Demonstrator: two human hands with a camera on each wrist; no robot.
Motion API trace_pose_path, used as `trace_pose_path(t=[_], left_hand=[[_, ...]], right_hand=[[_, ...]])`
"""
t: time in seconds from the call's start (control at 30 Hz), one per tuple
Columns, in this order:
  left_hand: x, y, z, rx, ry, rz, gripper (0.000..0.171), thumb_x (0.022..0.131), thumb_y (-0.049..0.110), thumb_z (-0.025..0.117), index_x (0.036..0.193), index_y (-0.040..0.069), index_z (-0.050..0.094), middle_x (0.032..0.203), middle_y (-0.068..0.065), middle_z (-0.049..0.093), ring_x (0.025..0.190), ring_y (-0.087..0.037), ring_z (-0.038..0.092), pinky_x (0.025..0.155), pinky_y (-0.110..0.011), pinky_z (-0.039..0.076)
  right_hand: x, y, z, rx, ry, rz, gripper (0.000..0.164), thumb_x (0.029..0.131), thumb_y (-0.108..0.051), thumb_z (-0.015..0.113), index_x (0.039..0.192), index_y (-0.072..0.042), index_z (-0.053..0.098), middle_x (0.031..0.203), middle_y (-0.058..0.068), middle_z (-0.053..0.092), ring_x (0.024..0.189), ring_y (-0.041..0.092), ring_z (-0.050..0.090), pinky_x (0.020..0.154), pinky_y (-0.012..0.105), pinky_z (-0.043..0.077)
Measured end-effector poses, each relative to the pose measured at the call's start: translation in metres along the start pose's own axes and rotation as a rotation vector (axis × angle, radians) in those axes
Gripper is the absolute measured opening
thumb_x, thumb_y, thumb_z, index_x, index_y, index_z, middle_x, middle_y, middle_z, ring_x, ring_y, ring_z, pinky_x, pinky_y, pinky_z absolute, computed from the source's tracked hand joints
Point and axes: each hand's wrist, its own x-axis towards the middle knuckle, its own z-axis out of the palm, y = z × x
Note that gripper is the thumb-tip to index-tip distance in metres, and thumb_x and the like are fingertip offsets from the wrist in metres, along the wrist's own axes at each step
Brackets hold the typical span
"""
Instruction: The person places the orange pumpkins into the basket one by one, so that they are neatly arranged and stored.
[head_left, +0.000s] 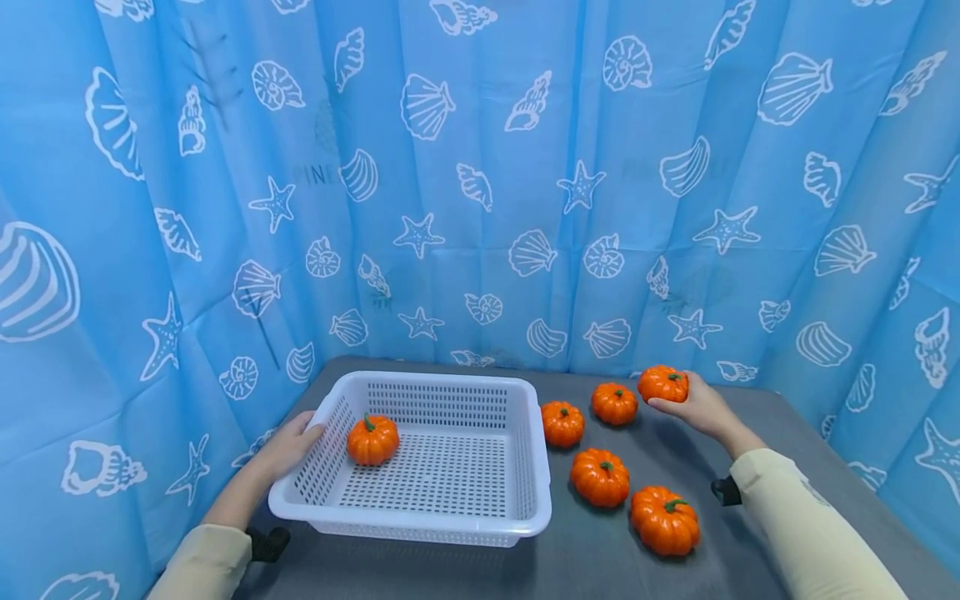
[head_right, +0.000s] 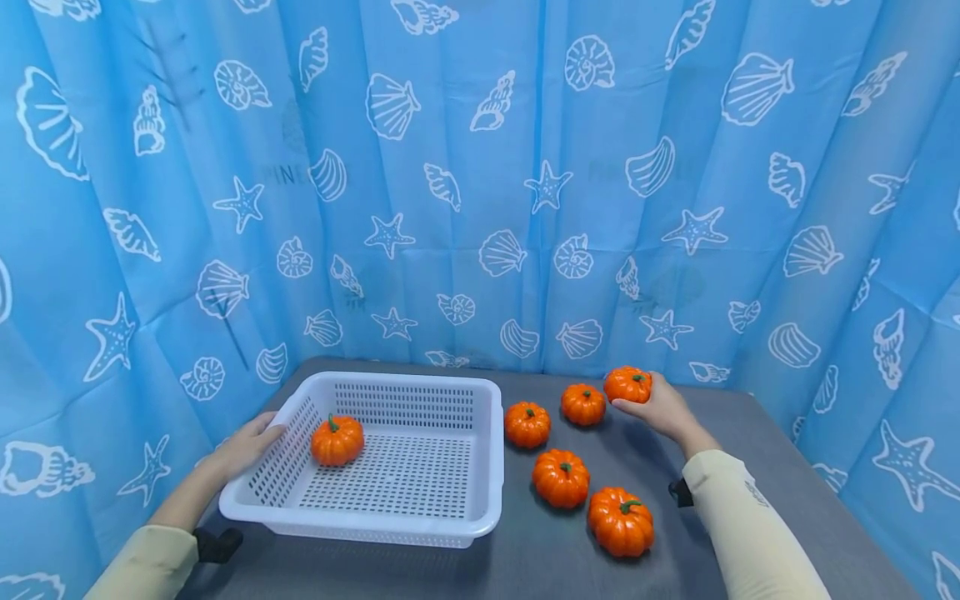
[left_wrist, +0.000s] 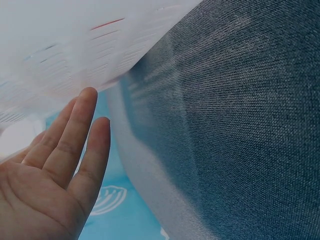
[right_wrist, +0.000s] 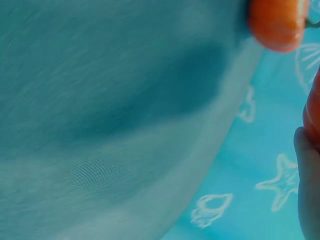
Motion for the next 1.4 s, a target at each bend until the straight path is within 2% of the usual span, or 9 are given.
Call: trace_pose_path(t=[0.37,0.77,1.03,1.23,1.4], left_hand=[[-0.001,0.001,0.001,-0.003,0.003,-0.009,0.053,0.102,0.034,0.038,0.145,0.008,0.020,0.112,-0.023,0.062,0.080,-0.030,0.071,0.062,-0.043,0.059],[-0.003,0.003,0.003,-0.014,0.012,-0.005,0.052,0.102,0.032,0.039,0.145,0.009,0.021,0.115,-0.024,0.061,0.081,-0.031,0.071,0.062,-0.044,0.059],[-0.002,0.003,0.002,-0.007,0.014,0.001,0.051,0.103,0.031,0.038,0.144,0.008,0.022,0.113,-0.024,0.062,0.080,-0.030,0.071,0.062,-0.043,0.059],[0.000,0.002,0.001,-0.017,0.006,-0.003,0.051,0.103,0.032,0.037,0.145,0.007,0.022,0.113,-0.024,0.062,0.080,-0.030,0.071,0.062,-0.044,0.059],[0.000,0.002,0.002,-0.019,0.009,-0.009,0.051,0.103,0.031,0.038,0.144,0.007,0.022,0.113,-0.023,0.062,0.080,-0.030,0.071,0.062,-0.044,0.059]], right_hand=[[0.019,-0.040,0.006,0.028,-0.003,-0.077,0.090,0.085,-0.049,0.065,0.139,0.009,0.022,0.124,0.029,0.047,0.100,0.035,0.055,0.080,0.043,0.051],[0.026,-0.075,0.013,0.012,-0.050,-0.112,0.090,0.086,-0.047,0.064,0.143,0.007,0.019,0.127,0.028,0.047,0.103,0.036,0.054,0.085,0.047,0.051],[0.032,-0.099,0.021,0.022,-0.036,-0.178,0.086,0.084,-0.047,0.067,0.142,0.000,0.025,0.125,0.022,0.050,0.101,0.032,0.055,0.085,0.046,0.051],[0.036,-0.121,0.027,0.043,-0.036,-0.240,0.093,0.084,-0.045,0.068,0.146,0.003,0.020,0.137,0.026,0.041,0.111,0.037,0.052,0.093,0.051,0.048],[0.041,-0.139,0.034,0.084,-0.037,-0.290,0.080,0.081,-0.041,0.073,0.138,-0.001,0.032,0.127,0.020,0.049,0.103,0.032,0.054,0.088,0.045,0.051]])
